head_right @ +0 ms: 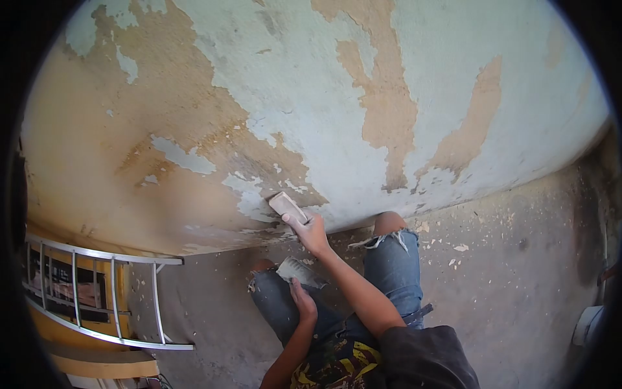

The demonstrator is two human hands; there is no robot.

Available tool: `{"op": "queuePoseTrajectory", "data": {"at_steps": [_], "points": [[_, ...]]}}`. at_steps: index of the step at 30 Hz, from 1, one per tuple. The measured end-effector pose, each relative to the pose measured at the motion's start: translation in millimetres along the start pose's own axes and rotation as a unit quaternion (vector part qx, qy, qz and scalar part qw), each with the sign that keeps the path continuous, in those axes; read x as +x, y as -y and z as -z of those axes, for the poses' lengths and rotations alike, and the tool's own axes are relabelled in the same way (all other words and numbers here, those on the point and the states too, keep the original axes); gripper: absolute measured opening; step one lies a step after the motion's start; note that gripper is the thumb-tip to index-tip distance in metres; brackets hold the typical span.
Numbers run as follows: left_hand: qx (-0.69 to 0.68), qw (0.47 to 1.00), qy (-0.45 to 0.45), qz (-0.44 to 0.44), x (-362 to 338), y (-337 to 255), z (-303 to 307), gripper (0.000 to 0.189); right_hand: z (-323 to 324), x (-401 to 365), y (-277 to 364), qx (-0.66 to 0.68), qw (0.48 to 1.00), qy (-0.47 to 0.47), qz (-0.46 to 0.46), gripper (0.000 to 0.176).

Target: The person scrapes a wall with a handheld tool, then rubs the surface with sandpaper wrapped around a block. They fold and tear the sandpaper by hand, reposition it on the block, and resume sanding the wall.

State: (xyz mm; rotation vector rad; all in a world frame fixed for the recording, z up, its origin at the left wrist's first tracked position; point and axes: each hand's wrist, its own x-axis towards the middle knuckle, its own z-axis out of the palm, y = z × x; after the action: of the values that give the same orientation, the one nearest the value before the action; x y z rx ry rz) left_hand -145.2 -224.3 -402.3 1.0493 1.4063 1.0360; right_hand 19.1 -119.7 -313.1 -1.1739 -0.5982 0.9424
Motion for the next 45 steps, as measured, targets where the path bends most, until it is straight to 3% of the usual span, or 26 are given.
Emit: {"op": "queuePoseTrajectory", "data": {"at_steps": [4,6,12,14,16,20,22,24,26,28,31,36,40,43,45], "points": [[0.016,1.0,0.0,-0.015,1.9,2.5,-3.0,0.061,13.7,-9.0,-28.4,0.007,1.0,-0.002,-0.012,0.046],[-0.09,0.996,0.0,-0.003,2.1,-5.4,-9.2,0.061,21.0,-14.9,-35.7,-0.083,0.995,-0.031,-0.046,0.049],[0.085,0.996,0.001,-0.038,-3.4,-9.7,-6.4,0.063,7.9,1.5,0.0,-0.061,0.998,0.017,0.013,0.055],[0.073,0.997,-0.002,-0.037,1.0,-3.8,-4.8,0.064,15.5,-3.1,-14.7,-0.038,0.999,0.0,0.031,0.055],[0.056,0.998,-0.001,-0.035,5.1,2.1,-10.1,0.064,31.6,-9.5,-47.4,-0.115,0.993,-0.035,0.004,0.046],[0.043,0.998,0.016,-0.041,3.4,2.9,-7.0,0.065,24.6,-7.0,-15.7,-0.093,0.995,-0.03,-0.017,0.054],[0.058,0.997,0.007,-0.041,0.5,-1.0,-14.6,0.064,12.6,0.1,11.3,-0.095,0.995,0.007,0.033,0.053],[0.136,0.988,0.0,-0.072,-4.9,-5.5,-14.0,0.063,12.4,-5.3,0.8,-0.062,0.998,0.005,0.006,0.054],[0.111,0.991,0.01,-0.069,-3.1,-7.6,-11.6,0.063,16.8,-10.0,-12.5,-0.028,1.0,-0.007,-0.008,0.055],[0.062,0.996,0.046,-0.05,-2.6,-16.3,-18.0,0.061,26.1,-17.6,-31.9,-0.101,0.994,-0.04,-0.02,0.048],[0.114,0.991,0.013,-0.073,-9.1,-19.4,-21.7,0.06,11.7,-13.7,1.9,-0.1,0.994,-0.031,0.032,0.047],[0.115,0.989,0.051,-0.078,-6.9,-20.2,-16.0,0.061,19.5,-3.9,-4.3,0.015,1.0,-0.005,0.014,0.051],[0.115,0.991,0.052,-0.037,-4.2,-12.7,-19.7,0.062,37.1,-10.2,-41.7,-0.087,0.995,-0.041,-0.003,0.049],[0.163,0.982,0.03,-0.096,-7.5,-6.4,-20.4,0.059,22.6,-5.5,2.0,-0.069,0.997,0.017,-0.018,0.048],[0.165,0.982,0.033,-0.086,-11.1,-13.3,-24.7,0.059,16.6,-1.8,16.8,-0.011,0.999,0.026,0.016,0.046]]}}
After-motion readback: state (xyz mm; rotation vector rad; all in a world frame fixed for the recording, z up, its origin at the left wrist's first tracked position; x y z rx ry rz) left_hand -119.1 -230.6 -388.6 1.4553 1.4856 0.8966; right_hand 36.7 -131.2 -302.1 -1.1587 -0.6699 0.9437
